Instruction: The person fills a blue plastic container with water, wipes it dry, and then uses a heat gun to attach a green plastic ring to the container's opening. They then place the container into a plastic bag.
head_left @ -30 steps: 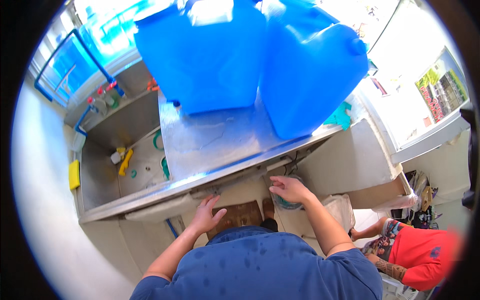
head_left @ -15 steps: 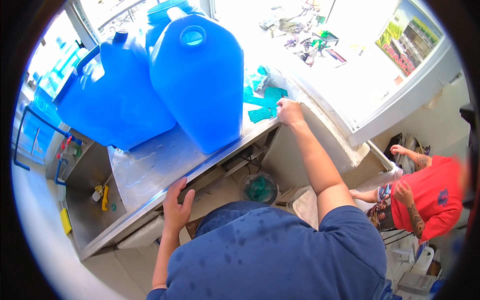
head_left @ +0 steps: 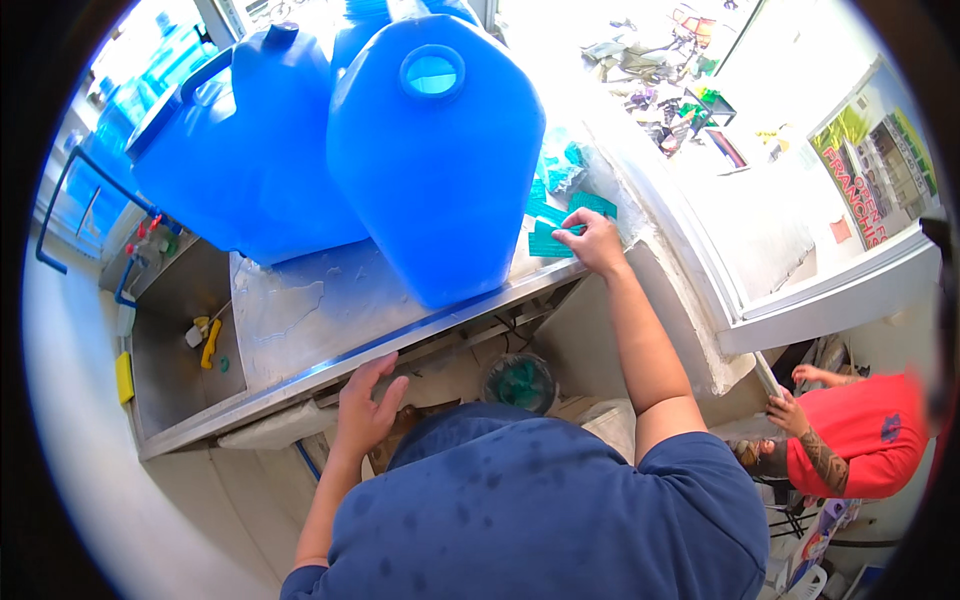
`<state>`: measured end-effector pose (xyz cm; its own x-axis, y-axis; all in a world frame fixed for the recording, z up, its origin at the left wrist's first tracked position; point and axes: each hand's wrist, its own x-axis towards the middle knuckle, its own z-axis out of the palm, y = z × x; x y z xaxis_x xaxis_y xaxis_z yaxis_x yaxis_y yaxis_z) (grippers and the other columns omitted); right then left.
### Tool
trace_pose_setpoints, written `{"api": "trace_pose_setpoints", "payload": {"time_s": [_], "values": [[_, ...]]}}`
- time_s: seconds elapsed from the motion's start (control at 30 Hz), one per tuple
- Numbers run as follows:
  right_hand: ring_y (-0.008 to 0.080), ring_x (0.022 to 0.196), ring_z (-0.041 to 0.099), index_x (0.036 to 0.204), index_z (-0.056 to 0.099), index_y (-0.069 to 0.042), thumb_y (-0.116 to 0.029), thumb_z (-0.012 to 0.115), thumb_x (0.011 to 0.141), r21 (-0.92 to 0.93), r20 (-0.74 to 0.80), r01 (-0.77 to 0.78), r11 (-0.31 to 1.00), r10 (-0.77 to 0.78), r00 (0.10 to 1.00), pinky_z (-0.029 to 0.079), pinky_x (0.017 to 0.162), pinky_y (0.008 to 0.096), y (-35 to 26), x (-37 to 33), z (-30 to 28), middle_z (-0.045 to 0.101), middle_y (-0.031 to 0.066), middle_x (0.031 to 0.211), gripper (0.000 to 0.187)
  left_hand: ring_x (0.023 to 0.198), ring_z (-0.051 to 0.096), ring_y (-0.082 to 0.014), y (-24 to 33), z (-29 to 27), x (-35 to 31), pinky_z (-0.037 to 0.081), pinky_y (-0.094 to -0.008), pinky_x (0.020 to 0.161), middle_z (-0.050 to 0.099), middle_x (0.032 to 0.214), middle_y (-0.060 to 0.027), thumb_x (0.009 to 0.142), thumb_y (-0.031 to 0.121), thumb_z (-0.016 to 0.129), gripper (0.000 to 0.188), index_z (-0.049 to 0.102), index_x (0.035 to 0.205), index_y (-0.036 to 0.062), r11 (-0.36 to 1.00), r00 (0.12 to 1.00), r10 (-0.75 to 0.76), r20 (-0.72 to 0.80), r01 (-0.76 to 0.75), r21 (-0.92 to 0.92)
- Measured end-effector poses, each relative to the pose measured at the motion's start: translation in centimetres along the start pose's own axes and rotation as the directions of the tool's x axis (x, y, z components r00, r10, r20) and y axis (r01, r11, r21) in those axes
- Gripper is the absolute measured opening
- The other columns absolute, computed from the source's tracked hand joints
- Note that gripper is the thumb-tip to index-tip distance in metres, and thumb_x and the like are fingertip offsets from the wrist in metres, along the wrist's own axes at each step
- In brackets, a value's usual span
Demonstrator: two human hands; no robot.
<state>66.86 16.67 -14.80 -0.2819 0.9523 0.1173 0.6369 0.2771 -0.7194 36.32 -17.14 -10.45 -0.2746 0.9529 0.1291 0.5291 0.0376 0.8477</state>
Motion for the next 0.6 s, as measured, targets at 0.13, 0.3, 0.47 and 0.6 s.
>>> {"api": "trace_pose_setpoints", "payload": {"time_s": [0.13,0.3,0.47,0.6], "values": [[0.0177,0.076,0.064,0.096,0.069,-0.005,-0.019,0.082,0.075,0.131,-0.064,-0.08,0.988,0.089,0.994,0.052,0.07,0.0324,-0.1,0.7,-0.8,0.069,0.0085,0.085,0.028,0.101,0.066,-0.0254,0.7,-0.2,1.3,0.051,-0.0345,0.089,0.068,0.11,-0.0151,0.089,0.018,0.073,0.039,0.064,0.124,0.0041,0.998,0.997,0.057,0.05,-0.057,0.009],[0.0135,0.073,0.062,0.095,0.07,-0.004,-0.012,0.079,0.077,-0.016,-0.077,-0.097,0.995,0.096,0.992,0.051,0.065,0.0292,-0.4,-0.8,-0.8,0.068,0.0072,0.087,0.022,0.103,0.066,-0.027,0.6,-1.7,1.5,0.054,-0.034,0.08,0.066,0.116,-0.0148,0.092,0.026,0.07,0.041,0.063,0.126,0.0053,1.0,0.996,-0.003,0.088,0.006,-0.03],[0.0281,0.088,0.068,0.098,0.07,-0.004,-0.016,0.074,0.081,-0.413,-0.126,0.037,0.91,-0.097,0.987,0.053,0.08,0.0384,-0.6,-1.2,0.6,0.072,0.0133,0.099,0.021,0.105,0.066,-0.0261,-0.7,-3.2,2.4,0.052,-0.0336,0.083,0.067,0.113,-0.0142,0.091,0.023,0.07,0.039,0.064,0.125,0.0047,0.999,0.978,0.019,0.209,-0.013,-0.032],[0.0343,0.102,0.067,0.109,0.071,-0.005,-0.023,0.07,0.084,-0.34,-0.135,-0.027,0.94,-0.02,0.991,0.052,0.091,0.0412,-0.2,2.2,5.2,0.07,0.0195,0.108,0.03,0.107,0.066,-0.0291,-1.6,-5.2,3.6,0.052,-0.0369,0.09,0.068,0.113,-0.0175,0.09,0.022,0.071,0.039,0.065,0.124,0.0032,0.99,0.936,0.14,0.323,-0.141,-0.02]]}}
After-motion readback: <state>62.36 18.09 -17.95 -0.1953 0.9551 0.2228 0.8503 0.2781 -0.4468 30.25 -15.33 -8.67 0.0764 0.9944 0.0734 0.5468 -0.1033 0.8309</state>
